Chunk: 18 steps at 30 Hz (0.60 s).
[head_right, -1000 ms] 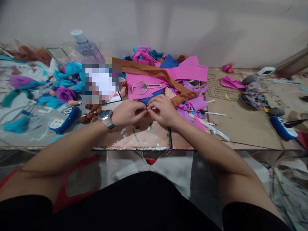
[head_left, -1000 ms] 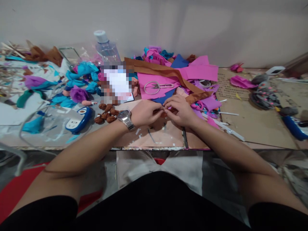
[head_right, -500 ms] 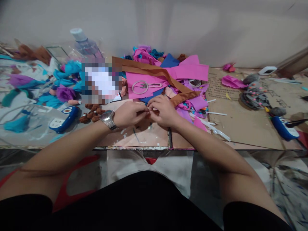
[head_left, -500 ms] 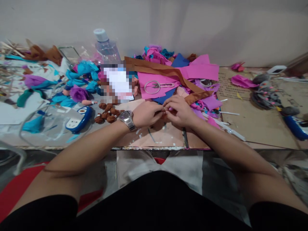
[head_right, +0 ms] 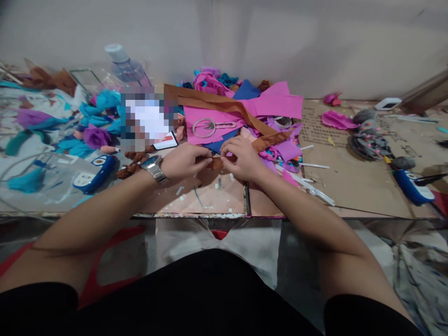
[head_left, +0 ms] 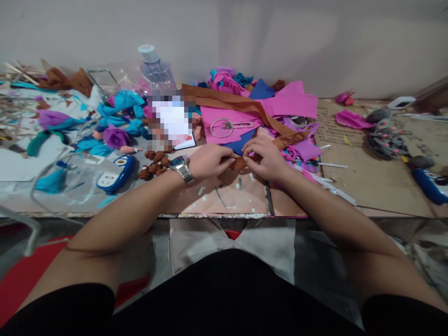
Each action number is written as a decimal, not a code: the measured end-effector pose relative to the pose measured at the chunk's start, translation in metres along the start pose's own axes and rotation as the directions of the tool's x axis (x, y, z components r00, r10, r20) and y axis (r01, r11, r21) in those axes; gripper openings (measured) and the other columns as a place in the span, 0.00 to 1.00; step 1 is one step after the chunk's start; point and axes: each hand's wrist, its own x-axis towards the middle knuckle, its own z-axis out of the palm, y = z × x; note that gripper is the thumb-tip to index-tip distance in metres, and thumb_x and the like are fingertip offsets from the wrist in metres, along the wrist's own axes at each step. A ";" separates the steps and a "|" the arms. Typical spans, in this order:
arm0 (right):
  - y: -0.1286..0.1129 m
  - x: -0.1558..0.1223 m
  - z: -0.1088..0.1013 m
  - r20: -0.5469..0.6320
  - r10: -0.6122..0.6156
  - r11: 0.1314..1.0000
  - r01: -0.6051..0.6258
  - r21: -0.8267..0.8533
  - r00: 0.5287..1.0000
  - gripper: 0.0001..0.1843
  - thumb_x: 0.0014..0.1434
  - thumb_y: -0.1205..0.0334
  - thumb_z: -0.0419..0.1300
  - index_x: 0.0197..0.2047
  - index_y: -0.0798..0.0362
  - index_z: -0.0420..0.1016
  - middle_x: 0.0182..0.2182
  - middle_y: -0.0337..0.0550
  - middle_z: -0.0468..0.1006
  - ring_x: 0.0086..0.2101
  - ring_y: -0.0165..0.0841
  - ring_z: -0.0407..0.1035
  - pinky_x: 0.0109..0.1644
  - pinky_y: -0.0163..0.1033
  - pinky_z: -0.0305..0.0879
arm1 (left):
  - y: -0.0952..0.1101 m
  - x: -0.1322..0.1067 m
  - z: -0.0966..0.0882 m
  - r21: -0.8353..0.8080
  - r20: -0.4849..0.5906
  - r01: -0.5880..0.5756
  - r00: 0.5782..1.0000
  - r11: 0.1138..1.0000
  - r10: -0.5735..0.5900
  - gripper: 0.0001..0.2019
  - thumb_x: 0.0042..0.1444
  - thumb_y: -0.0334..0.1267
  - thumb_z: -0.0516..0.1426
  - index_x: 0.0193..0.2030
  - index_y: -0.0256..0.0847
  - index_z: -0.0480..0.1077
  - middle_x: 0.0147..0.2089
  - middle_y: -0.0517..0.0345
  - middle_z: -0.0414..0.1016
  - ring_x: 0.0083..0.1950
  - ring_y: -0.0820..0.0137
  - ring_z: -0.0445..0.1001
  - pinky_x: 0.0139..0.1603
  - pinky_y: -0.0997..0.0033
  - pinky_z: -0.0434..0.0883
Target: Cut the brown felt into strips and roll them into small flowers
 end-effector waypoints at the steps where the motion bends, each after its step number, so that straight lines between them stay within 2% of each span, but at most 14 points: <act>1: 0.001 0.000 -0.001 0.004 -0.001 1.000 0.001 -0.004 1.000 0.03 0.65 0.62 0.61 0.37 0.49 0.74 0.41 0.48 0.84 0.45 0.43 0.75 0.54 0.52 0.67 | -0.001 0.000 0.000 0.009 0.001 0.005 1.000 1.000 -0.005 0.14 0.67 0.42 0.55 0.41 0.41 0.82 0.32 0.53 0.81 0.30 0.67 0.71 0.34 0.67 0.59; 7: 0.001 -0.002 -0.001 0.073 -0.020 0.999 0.023 -0.033 0.997 0.05 0.66 0.61 0.62 0.42 0.49 0.80 0.44 0.49 0.84 0.47 0.45 0.74 0.56 0.54 0.66 | 0.001 0.000 0.000 0.053 0.008 0.014 1.000 0.999 -0.015 0.14 0.66 0.41 0.55 0.41 0.41 0.82 0.32 0.53 0.81 0.30 0.67 0.71 0.33 0.66 0.58; 15: -0.001 -0.003 0.002 0.043 -0.008 1.000 0.009 -0.024 0.999 0.07 0.69 0.59 0.62 0.40 0.49 0.80 0.43 0.49 0.84 0.45 0.44 0.73 0.54 0.53 0.66 | 0.000 -0.001 0.002 0.007 -0.004 -0.076 0.997 0.997 0.076 0.14 0.67 0.43 0.55 0.44 0.42 0.83 0.36 0.53 0.83 0.33 0.66 0.74 0.36 0.66 0.60; 18: -0.001 -0.003 0.003 0.051 0.006 1.000 -0.005 -0.011 0.999 0.07 0.69 0.59 0.61 0.41 0.50 0.80 0.43 0.49 0.84 0.45 0.44 0.74 0.54 0.53 0.66 | 0.000 -0.002 0.001 -0.013 -0.011 -0.072 0.997 0.997 0.072 0.14 0.67 0.43 0.55 0.43 0.42 0.82 0.35 0.53 0.83 0.33 0.67 0.74 0.36 0.67 0.60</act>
